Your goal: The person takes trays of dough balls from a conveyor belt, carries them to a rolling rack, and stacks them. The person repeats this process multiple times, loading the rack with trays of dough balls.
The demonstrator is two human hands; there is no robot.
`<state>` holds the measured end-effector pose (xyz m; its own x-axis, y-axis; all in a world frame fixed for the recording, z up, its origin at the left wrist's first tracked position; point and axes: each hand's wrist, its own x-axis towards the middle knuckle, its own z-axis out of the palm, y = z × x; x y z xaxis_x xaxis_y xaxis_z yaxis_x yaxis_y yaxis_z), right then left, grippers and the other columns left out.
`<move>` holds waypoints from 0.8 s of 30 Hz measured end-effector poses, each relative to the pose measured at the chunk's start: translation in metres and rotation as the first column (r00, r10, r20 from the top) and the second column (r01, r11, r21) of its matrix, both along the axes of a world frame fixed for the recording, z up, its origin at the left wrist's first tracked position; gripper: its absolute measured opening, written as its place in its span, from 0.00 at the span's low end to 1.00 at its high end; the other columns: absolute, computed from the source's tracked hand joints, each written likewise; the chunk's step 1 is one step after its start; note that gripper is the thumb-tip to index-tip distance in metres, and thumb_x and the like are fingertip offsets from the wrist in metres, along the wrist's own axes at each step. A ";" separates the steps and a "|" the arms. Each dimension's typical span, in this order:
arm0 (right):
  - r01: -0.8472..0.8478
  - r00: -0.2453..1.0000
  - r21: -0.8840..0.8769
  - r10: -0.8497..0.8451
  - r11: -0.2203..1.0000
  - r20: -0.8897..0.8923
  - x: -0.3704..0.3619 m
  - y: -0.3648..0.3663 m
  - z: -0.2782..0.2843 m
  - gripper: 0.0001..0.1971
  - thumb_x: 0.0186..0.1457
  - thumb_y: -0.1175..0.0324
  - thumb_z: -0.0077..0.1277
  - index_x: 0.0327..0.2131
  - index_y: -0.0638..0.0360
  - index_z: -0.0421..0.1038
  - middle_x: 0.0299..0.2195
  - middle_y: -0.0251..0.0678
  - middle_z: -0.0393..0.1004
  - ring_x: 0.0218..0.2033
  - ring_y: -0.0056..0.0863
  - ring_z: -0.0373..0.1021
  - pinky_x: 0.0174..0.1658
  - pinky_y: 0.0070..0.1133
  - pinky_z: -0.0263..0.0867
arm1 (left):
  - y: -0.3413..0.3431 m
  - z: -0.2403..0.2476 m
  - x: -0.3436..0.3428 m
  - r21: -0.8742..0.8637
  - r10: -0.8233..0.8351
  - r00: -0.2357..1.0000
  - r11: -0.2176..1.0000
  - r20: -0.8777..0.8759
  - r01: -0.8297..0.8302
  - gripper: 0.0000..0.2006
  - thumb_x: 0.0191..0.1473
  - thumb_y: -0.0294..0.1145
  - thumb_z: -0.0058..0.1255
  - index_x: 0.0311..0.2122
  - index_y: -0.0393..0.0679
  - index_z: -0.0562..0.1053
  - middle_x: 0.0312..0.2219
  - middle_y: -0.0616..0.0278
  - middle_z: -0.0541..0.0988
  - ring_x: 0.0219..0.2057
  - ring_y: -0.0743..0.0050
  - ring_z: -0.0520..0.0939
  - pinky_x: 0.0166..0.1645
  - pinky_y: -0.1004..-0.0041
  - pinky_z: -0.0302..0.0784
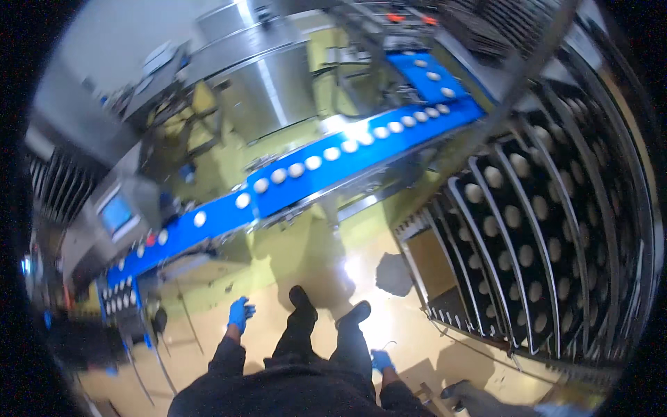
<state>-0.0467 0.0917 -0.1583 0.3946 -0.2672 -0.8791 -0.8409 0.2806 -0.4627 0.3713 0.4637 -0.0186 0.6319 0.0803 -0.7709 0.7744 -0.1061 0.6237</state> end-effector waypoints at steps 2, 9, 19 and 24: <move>0.099 0.993 0.243 -0.082 0.965 -0.083 0.046 -0.037 0.014 0.08 0.54 0.65 0.44 0.28 0.55 0.71 0.16 0.31 0.67 0.16 0.26 0.66 0.18 0.24 0.63 | 0.018 -0.003 -0.012 -0.034 0.055 0.998 0.998 -0.017 -0.056 0.17 0.51 0.46 0.46 0.41 0.45 0.67 0.26 0.56 0.77 0.24 0.69 0.77 0.29 0.73 0.71; 0.435 0.836 -0.108 -0.356 0.894 0.418 0.258 -0.078 0.097 0.10 0.51 0.61 0.48 0.30 0.58 0.70 0.23 0.37 0.72 0.23 0.28 0.69 0.25 0.23 0.66 | 0.070 -0.018 -0.085 -0.239 -0.115 0.976 0.969 -0.183 0.069 0.15 0.54 0.45 0.43 0.39 0.47 0.70 0.27 0.57 0.77 0.26 0.67 0.78 0.31 0.70 0.72; -0.301 0.944 0.045 0.290 0.953 0.160 0.382 0.189 0.121 0.19 0.51 0.56 0.45 0.42 0.57 0.66 0.34 0.45 0.73 0.32 0.36 0.71 0.35 0.28 0.67 | 0.273 -0.045 -0.138 -0.187 0.439 0.879 0.863 -0.184 -0.470 0.23 0.52 0.48 0.44 0.47 0.41 0.66 0.36 0.48 0.76 0.34 0.60 0.78 0.38 0.66 0.72; -0.521 0.853 0.130 0.521 0.843 0.040 0.396 0.279 0.103 0.18 0.50 0.56 0.45 0.41 0.57 0.67 0.33 0.45 0.74 0.29 0.35 0.71 0.32 0.28 0.67 | 0.354 -0.025 -0.153 -0.109 0.658 0.744 0.737 -0.114 -0.668 0.20 0.50 0.48 0.45 0.43 0.43 0.67 0.35 0.50 0.77 0.33 0.61 0.78 0.41 0.64 0.70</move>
<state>0.3489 0.3708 -0.0550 0.4462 0.0961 -0.8898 -0.8789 -0.1403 -0.4559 0.2180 0.8174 -0.0441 0.4072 0.3536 -0.8421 0.6552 0.5293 0.5390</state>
